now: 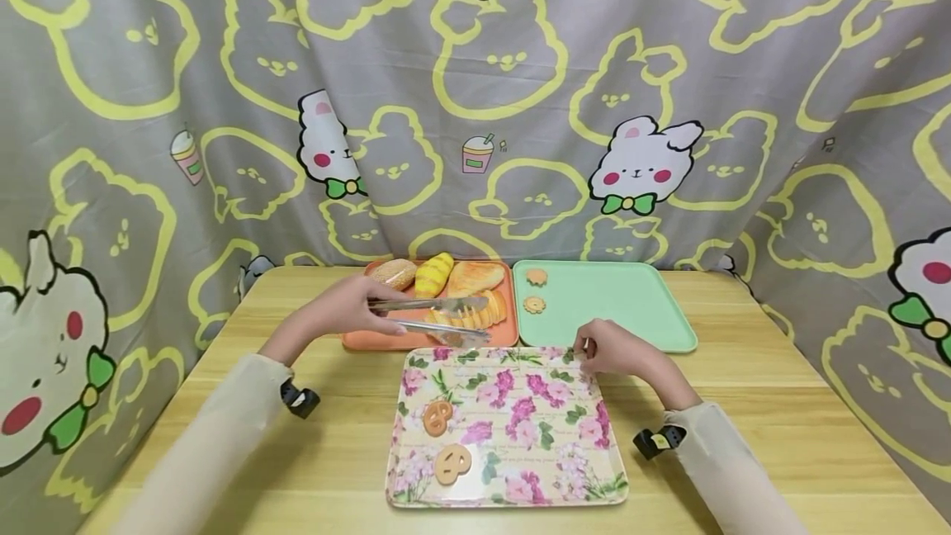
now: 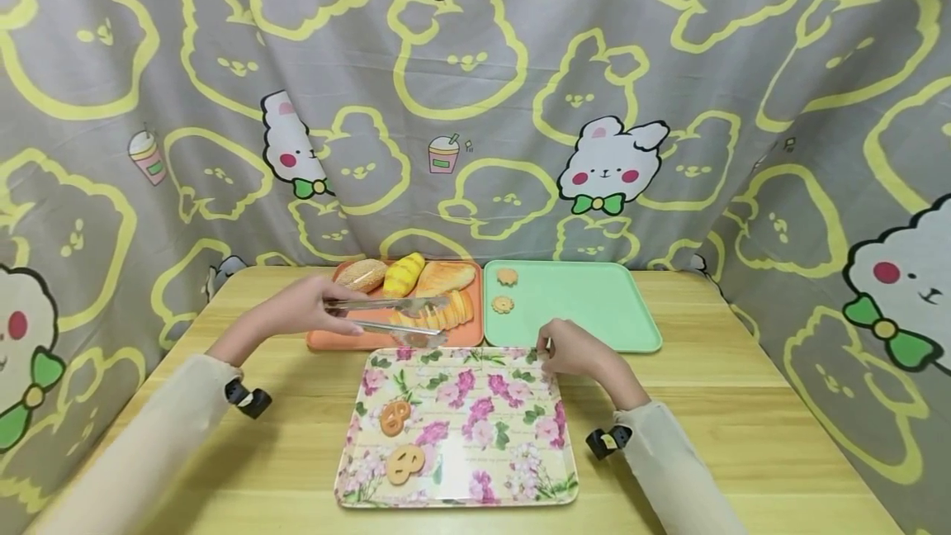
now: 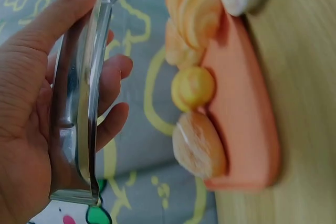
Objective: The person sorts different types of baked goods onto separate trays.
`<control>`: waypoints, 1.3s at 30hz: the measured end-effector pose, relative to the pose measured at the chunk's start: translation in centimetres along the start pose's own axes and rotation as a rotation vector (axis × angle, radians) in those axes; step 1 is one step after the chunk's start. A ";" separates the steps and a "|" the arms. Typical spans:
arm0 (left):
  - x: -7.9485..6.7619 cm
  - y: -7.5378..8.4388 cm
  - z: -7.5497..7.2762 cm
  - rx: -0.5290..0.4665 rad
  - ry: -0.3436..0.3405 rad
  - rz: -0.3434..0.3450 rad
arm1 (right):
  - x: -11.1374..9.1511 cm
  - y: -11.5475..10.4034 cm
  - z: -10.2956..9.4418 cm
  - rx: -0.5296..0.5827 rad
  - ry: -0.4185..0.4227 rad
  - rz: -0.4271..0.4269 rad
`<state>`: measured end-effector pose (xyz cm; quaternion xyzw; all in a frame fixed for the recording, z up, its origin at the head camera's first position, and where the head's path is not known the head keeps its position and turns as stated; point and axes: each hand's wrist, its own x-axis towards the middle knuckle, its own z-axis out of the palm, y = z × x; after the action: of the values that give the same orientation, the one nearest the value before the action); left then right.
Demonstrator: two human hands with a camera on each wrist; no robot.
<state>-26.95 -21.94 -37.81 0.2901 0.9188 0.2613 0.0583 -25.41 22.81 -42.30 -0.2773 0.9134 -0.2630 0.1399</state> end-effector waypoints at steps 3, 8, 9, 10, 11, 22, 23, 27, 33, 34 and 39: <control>-1.4 -0.7 -0.1 -0.029 -0.036 -0.020 | 0.0 0.0 0.0 0.001 -0.004 0.004; -3.4 -1.0 -0.1 -0.046 -0.103 -0.034 | 0.1 0.1 0.1 0.009 -0.004 0.016; -3.7 -1.0 -0.1 -0.045 -0.113 -0.030 | 0.1 0.1 0.2 0.010 -0.005 0.015; -3.9 -1.0 -0.1 -0.045 -0.122 -0.026 | 0.1 0.2 0.2 0.011 -0.003 0.015; -4.1 -0.9 -0.1 -0.048 -0.132 -0.019 | 0.1 0.2 0.2 0.010 -0.002 0.016; -4.7 -0.6 0.3 -0.087 -0.238 0.071 | 0.1 0.2 0.2 0.002 -0.003 0.017; -4.8 -0.5 0.4 -0.083 -0.247 0.074 | 0.1 0.2 0.2 0.002 -0.003 0.017; -4.8 -0.3 0.6 -0.055 -0.263 0.079 | 0.1 0.2 0.2 0.001 -0.001 0.017; -4.7 0.0 0.9 0.014 -0.243 0.058 | 0.1 0.2 0.2 0.004 -0.004 0.018; -4.7 0.0 0.9 0.022 -0.237 0.053 | 0.1 0.2 0.2 0.004 -0.005 0.018; -4.5 0.0 1.2 0.062 -0.206 0.032 | 0.1 0.2 0.1 0.013 -0.006 0.021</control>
<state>-22.96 -23.96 -39.02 0.3316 0.9108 0.2027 0.1391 -25.56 22.85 -42.56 -0.2677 0.9140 -0.2668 0.1472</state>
